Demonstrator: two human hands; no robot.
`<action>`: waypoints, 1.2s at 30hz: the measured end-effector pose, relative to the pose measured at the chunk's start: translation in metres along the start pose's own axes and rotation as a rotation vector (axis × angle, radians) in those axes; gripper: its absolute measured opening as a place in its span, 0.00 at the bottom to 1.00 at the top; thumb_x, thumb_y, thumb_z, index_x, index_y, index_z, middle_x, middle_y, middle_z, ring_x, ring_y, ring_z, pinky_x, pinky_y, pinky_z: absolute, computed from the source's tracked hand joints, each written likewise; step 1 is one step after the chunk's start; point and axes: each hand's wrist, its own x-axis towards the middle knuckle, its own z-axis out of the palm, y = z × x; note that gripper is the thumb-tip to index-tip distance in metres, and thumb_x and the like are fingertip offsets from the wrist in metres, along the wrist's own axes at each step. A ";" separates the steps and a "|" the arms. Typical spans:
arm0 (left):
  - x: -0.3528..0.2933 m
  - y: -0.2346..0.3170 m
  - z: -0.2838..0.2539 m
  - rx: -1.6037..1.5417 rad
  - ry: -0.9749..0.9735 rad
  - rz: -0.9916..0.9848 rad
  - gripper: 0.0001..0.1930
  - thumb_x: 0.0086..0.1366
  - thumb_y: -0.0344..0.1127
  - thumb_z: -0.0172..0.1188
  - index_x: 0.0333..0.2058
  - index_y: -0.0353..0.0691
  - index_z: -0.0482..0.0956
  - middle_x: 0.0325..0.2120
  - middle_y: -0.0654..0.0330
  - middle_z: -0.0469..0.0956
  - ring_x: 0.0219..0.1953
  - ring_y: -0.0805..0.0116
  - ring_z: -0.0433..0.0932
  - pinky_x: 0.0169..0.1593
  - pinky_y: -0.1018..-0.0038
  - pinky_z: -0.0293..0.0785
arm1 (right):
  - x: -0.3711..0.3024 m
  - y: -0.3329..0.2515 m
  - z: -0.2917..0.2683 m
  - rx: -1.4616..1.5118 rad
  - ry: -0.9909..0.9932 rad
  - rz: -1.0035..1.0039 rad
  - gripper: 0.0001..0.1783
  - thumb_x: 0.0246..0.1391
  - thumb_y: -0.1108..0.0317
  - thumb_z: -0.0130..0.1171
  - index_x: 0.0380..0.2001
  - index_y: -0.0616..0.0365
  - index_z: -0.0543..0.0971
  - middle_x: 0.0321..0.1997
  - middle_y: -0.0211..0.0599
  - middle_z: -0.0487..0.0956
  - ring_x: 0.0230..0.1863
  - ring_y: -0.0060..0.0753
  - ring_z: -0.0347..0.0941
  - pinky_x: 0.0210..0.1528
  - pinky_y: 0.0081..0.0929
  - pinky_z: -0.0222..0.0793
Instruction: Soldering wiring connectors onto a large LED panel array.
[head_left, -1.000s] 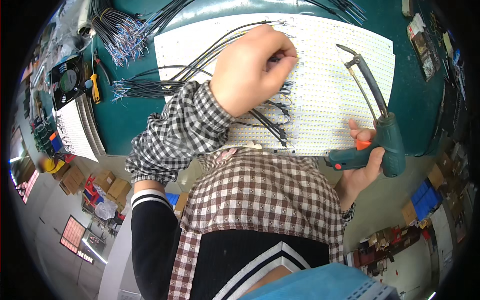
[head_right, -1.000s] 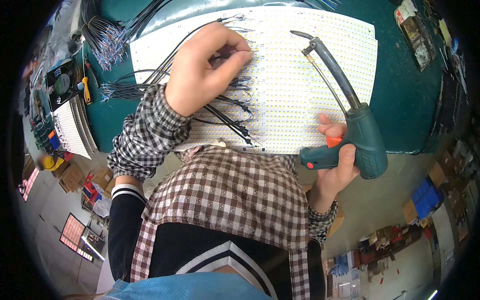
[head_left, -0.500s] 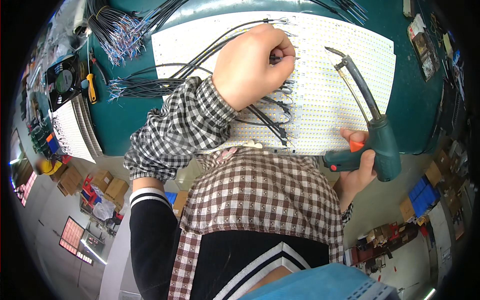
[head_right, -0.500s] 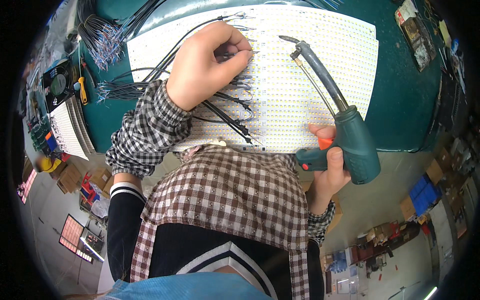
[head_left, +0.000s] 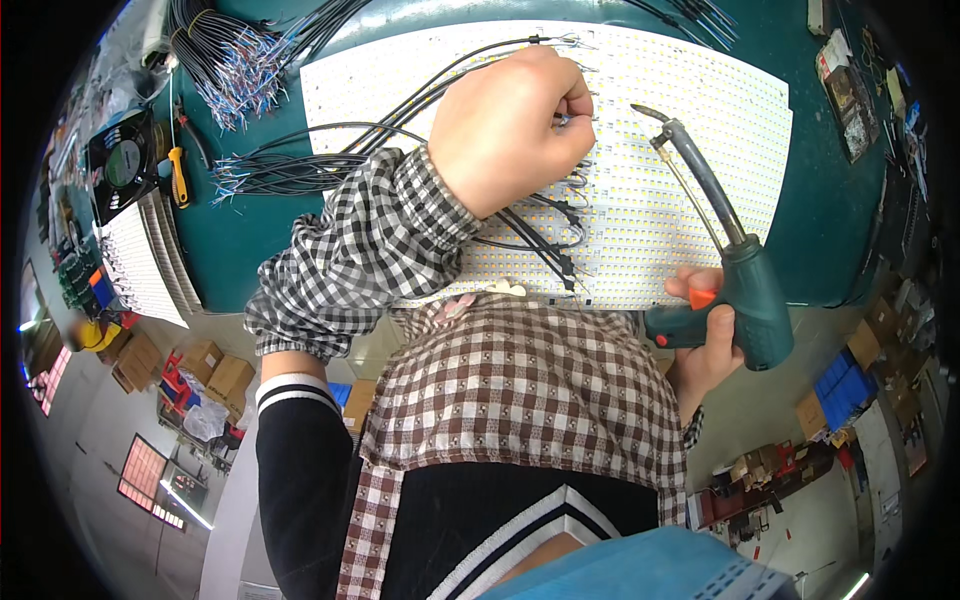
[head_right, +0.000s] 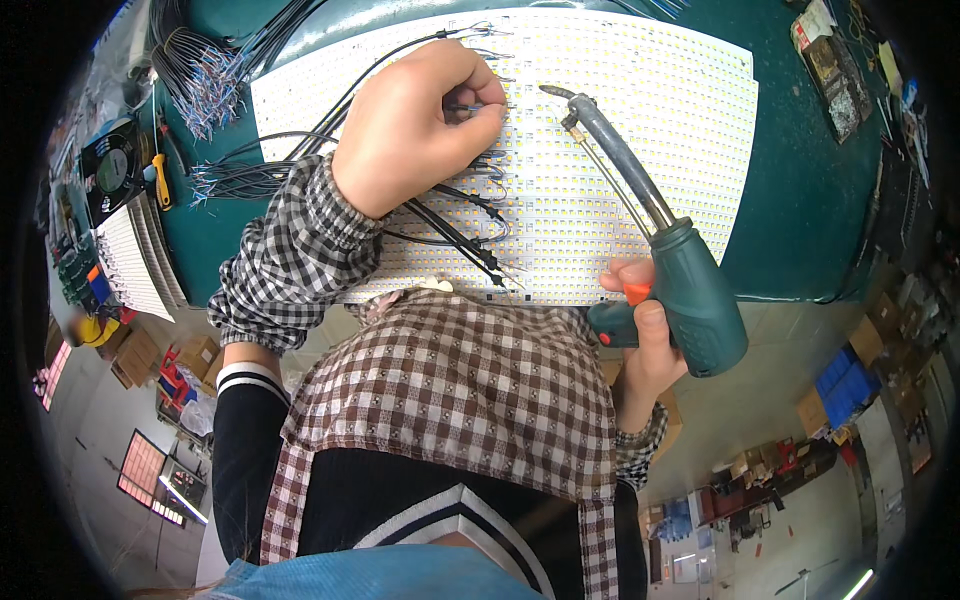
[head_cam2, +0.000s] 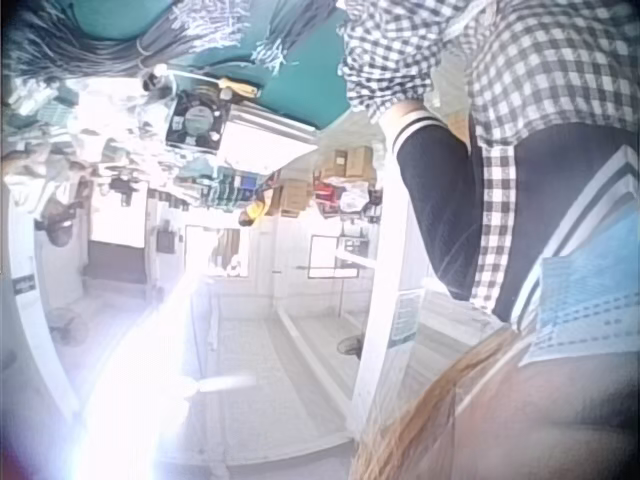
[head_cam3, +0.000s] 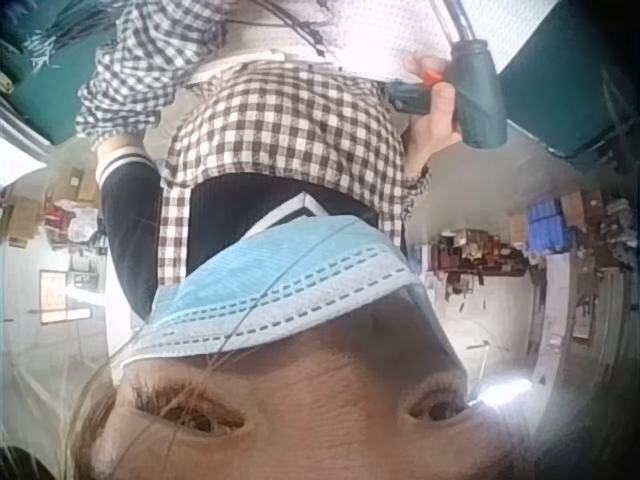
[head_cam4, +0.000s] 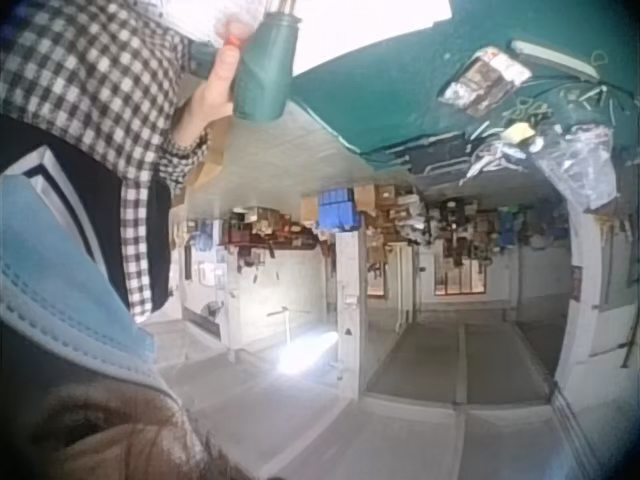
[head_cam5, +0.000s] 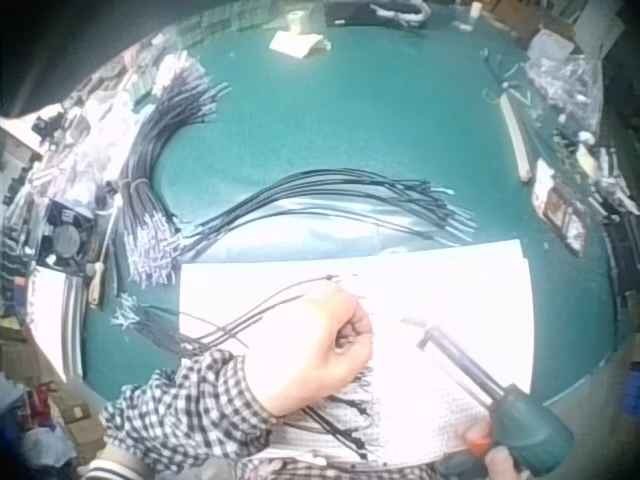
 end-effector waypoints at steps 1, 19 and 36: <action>0.000 0.000 0.000 0.033 -0.001 0.018 0.06 0.47 0.32 0.60 0.25 0.36 0.76 0.20 0.58 0.73 0.21 0.67 0.72 0.27 0.74 0.70 | 0.000 0.000 0.001 0.035 0.023 -0.005 0.20 0.51 0.67 0.56 0.42 0.73 0.69 0.33 0.47 0.74 0.32 0.42 0.75 0.36 0.37 0.76; -0.004 -0.002 0.004 0.022 0.041 0.021 0.06 0.48 0.31 0.60 0.24 0.36 0.76 0.20 0.58 0.73 0.22 0.67 0.73 0.27 0.75 0.71 | -0.004 -0.004 0.002 -0.120 -0.104 0.015 0.20 0.57 0.58 0.51 0.39 0.69 0.69 0.36 0.45 0.72 0.36 0.39 0.73 0.40 0.33 0.73; -0.001 -0.001 0.003 0.026 0.032 -0.021 0.05 0.46 0.31 0.59 0.22 0.36 0.75 0.19 0.59 0.72 0.21 0.67 0.71 0.28 0.74 0.69 | -0.002 -0.005 0.005 -0.171 -0.125 0.011 0.16 0.56 0.63 0.51 0.36 0.69 0.70 0.33 0.47 0.73 0.35 0.40 0.74 0.40 0.33 0.73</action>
